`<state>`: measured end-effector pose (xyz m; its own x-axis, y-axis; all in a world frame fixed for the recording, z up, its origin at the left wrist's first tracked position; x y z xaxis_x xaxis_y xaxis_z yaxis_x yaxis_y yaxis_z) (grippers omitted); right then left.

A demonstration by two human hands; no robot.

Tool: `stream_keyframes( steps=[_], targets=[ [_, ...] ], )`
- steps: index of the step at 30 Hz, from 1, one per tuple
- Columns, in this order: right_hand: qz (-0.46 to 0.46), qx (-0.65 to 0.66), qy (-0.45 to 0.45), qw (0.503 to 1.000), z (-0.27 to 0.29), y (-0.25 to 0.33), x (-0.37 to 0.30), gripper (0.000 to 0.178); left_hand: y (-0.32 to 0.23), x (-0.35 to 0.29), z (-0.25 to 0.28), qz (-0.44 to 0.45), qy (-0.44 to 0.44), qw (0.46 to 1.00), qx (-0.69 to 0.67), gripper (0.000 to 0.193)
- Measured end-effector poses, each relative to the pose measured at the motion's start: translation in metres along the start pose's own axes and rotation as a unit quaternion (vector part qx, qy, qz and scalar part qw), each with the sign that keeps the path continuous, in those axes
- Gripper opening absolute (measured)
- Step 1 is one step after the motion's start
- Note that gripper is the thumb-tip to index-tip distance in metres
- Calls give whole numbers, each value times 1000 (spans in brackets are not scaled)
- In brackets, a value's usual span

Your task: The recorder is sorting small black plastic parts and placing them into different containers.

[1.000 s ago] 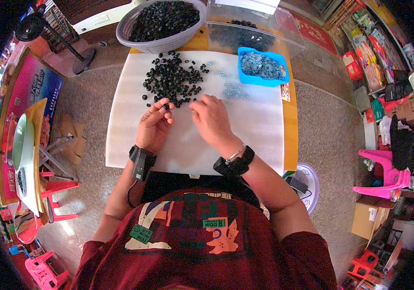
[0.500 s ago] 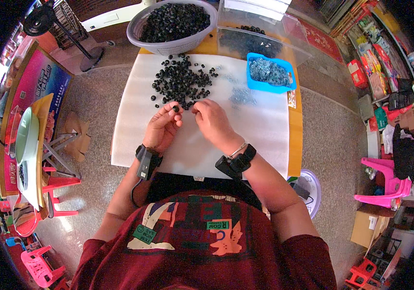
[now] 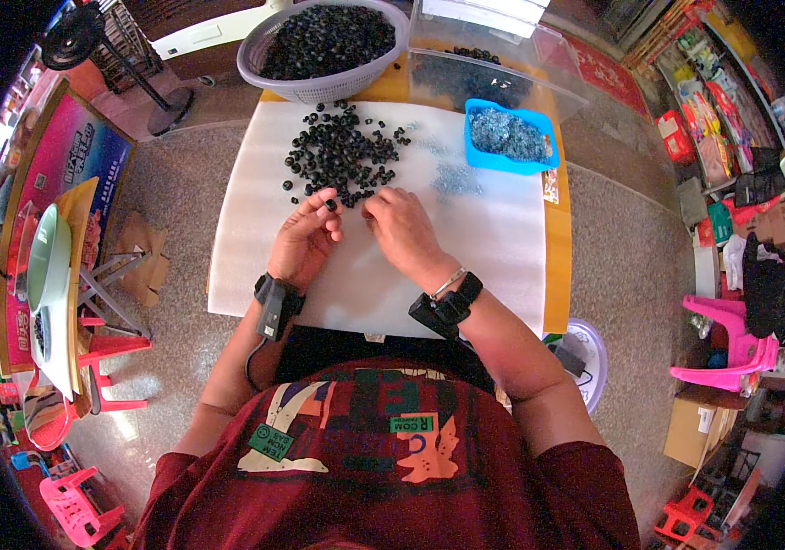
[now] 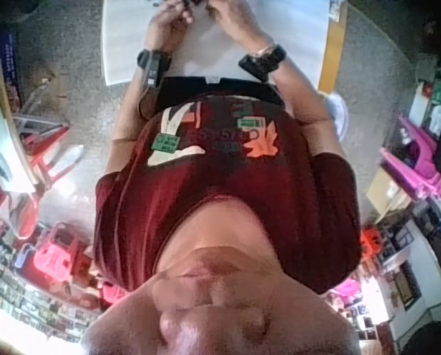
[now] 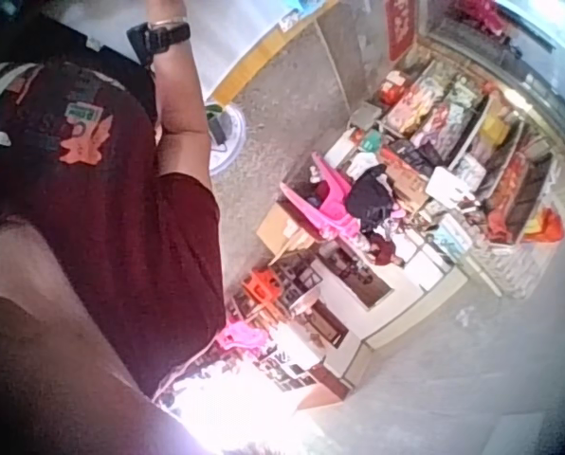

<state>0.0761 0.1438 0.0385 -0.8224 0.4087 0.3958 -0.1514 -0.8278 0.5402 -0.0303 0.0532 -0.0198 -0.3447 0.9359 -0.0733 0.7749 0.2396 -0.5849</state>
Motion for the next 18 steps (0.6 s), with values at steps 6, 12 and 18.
stream_keyframes(
  steps=[6,12,18],
  targets=[
    [-118,202,-9,972,18,5,8,7,1,-1,-3,14,-16,999,32,23],
    [-48,176,12,983,19,27,15,6,3,-2,-8,35,-9,995,97,20],
    [-97,260,63,959,16,20,9,12,7,-3,-9,48,-13,990,130,19]
  ],
)
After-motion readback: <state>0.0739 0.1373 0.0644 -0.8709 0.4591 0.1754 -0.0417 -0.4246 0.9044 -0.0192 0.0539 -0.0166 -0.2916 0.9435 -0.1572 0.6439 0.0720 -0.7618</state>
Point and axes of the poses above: each hand's wrist, its own x-axis towards the middle knuckle, its own z-axis out of the back of the hand, y = z × x, the point moved 7 cm from there along x, towards the middle knuckle
